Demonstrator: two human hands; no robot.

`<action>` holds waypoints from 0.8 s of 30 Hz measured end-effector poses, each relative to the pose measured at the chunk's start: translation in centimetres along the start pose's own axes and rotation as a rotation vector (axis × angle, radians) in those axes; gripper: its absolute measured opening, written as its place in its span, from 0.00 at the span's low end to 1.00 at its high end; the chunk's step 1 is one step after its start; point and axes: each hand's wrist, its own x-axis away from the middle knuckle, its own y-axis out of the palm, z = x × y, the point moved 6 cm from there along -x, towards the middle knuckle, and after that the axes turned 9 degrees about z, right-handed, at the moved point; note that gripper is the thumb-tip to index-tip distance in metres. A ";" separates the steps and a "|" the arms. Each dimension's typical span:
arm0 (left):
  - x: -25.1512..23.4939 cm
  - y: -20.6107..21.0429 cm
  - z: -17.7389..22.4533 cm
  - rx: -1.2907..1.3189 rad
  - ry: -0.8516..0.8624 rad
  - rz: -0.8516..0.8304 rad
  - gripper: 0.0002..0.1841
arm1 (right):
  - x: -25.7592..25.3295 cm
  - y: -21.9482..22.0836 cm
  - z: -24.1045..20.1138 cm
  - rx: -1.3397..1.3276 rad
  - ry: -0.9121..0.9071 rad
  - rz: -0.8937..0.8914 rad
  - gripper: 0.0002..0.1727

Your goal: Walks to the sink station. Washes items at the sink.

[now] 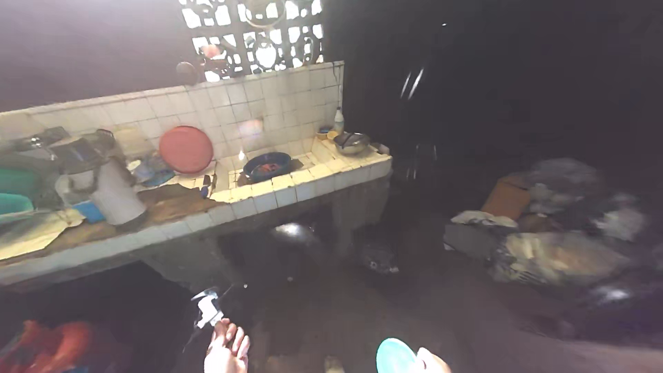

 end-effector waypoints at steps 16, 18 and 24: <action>-34.1 30.4 1.8 -0.162 0.041 -0.215 0.20 | -44.7 -9.6 -47.8 -0.225 -0.521 -0.311 0.11; -38.8 35.6 0.3 -0.224 0.037 -0.291 0.20 | -49.8 -9.2 -49.9 -0.179 -0.511 -0.350 0.09; -46.9 48.9 -7.5 -0.504 0.092 -0.479 0.18 | -59.5 -8.4 -55.3 0.069 -0.322 -0.180 0.22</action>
